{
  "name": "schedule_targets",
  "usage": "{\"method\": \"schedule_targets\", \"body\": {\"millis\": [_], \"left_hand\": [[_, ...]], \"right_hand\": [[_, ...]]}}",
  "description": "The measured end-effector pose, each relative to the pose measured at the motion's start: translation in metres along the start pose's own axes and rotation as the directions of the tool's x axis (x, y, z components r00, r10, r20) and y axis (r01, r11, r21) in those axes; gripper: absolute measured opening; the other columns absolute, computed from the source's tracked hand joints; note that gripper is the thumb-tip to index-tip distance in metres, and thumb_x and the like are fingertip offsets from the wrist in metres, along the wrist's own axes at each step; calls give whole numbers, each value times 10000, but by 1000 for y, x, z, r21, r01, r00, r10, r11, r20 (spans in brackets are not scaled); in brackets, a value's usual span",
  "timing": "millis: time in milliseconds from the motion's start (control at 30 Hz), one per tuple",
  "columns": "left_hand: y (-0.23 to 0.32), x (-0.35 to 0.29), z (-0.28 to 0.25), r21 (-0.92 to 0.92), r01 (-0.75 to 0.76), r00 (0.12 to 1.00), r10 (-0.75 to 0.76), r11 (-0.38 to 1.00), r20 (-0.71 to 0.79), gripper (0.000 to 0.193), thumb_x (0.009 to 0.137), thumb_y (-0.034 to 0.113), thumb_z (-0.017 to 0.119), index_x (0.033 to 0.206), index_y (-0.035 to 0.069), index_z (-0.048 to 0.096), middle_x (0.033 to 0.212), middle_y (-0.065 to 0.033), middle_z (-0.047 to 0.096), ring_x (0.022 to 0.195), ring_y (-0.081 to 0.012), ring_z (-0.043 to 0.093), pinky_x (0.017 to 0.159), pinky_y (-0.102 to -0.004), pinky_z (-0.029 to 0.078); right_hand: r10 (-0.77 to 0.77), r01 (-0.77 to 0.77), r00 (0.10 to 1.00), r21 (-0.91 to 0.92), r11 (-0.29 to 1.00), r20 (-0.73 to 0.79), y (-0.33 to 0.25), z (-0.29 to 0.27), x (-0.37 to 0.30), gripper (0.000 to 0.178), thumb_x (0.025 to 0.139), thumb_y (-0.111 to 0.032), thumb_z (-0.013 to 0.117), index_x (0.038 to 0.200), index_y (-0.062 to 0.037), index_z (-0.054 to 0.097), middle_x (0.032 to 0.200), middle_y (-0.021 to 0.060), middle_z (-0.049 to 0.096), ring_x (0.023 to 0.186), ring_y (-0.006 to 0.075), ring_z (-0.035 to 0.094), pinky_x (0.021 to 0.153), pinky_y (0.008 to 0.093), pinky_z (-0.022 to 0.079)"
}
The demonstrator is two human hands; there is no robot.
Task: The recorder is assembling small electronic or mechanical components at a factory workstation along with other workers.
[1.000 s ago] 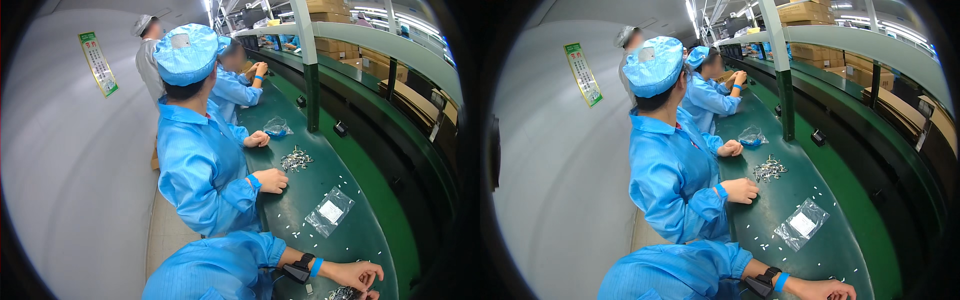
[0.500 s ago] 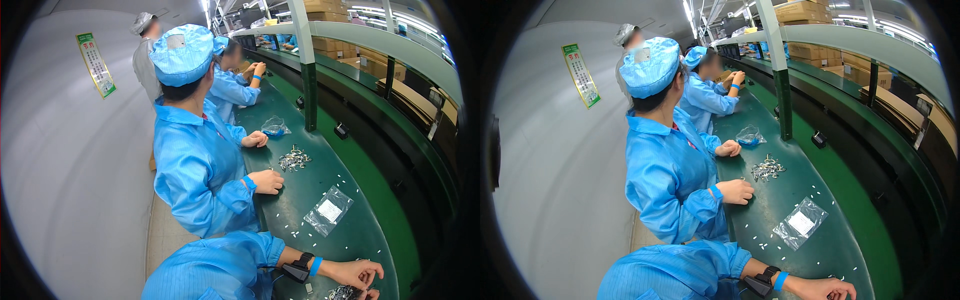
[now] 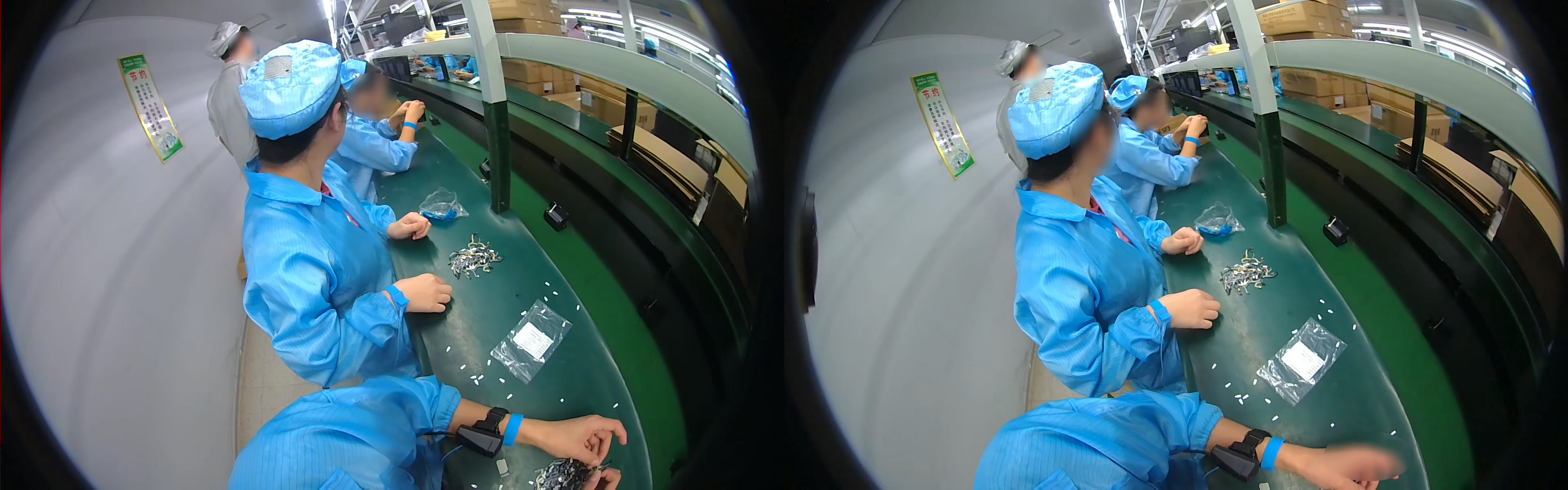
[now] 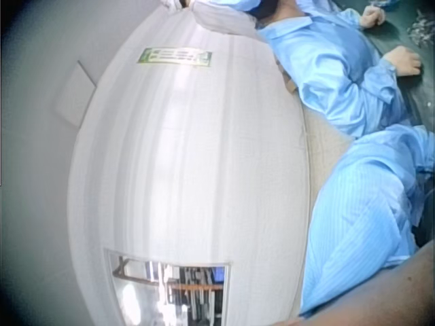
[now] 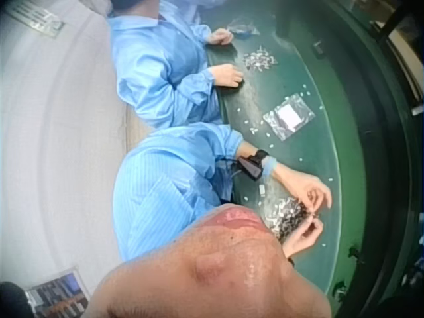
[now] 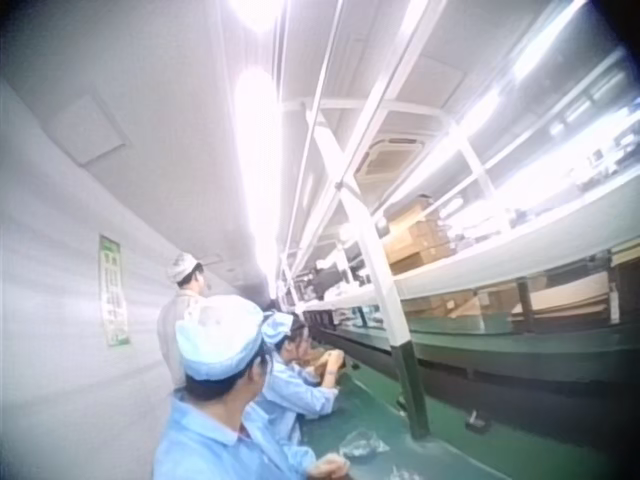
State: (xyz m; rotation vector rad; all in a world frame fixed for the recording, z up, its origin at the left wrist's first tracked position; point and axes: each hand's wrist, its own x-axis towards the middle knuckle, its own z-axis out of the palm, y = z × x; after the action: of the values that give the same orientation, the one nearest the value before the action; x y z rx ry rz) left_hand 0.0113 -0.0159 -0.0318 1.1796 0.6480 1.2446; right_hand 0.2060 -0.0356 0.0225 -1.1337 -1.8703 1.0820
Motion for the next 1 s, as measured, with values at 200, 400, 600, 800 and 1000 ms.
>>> {"method": "schedule_targets", "body": {"millis": [200, 400, 600, 800, 1000], "left_hand": [[5, 2, 0, -21, -14, 1000, 15, 1000, 16, 472, 840, -17, 700, 1268, -10, 501, 834, -60, 643, 740, -82, 625, 675, -224, 510], [7, 1, -2, -41, -8, 1000, 9, 999, 9, 478, 838, -24, 698, 1270, -10, 495, 833, -64, 648, 743, -83, 629, 677, -221, 511], [8, 3, -3, -59, -11, 1000, 12, 998, 5, 483, 837, -31, 697, 1272, -11, 489, 833, -69, 653, 747, -83, 633, 679, -218, 513], [8, 3, -5, -79, -23, 1000, 23, 997, -5, 488, 836, -38, 696, 1274, -11, 483, 832, -73, 658, 750, -83, 637, 680, -216, 514], [10, 6, -6, -65, -31, 999, 29, 997, -28, 494, 834, -44, 695, 1276, -11, 477, 832, -78, 663, 753, -84, 641, 682, -213, 516]], "right_hand": [[-32, 33, 998, 21, 999, -46, -5, 0, -3, 141, 1050, -120, 610, 1023, 9, 559, 963, 70, 559, 891, 189, 510, 856, 338, 457], [-59, 66, 990, 50, 997, -126, 0, 0, -3, 128, 1044, -100, 615, 1018, 9, 554, 958, 70, 534, 889, 191, 498, 857, 337, 452], [-65, 70, 987, 31, 997, -147, -3, -2, -3, 136, 1043, -100, 621, 1010, 8, 545, 950, 67, 524, 884, 192, 490, 848, 337, 449], [-71, 77, 984, 28, 997, -165, -3, -3, -3, 138, 1043, -96, 625, 1004, 6, 542, 948, 66, 521, 877, 193, 483, 844, 334, 446], [3, 12, 979, 72, 997, -202, -3, -5, -6, 130, 1037, -97, 638, 1016, -1, 554, 959, 69, 526, 903, 198, 496, 865, 341, 448]]}}
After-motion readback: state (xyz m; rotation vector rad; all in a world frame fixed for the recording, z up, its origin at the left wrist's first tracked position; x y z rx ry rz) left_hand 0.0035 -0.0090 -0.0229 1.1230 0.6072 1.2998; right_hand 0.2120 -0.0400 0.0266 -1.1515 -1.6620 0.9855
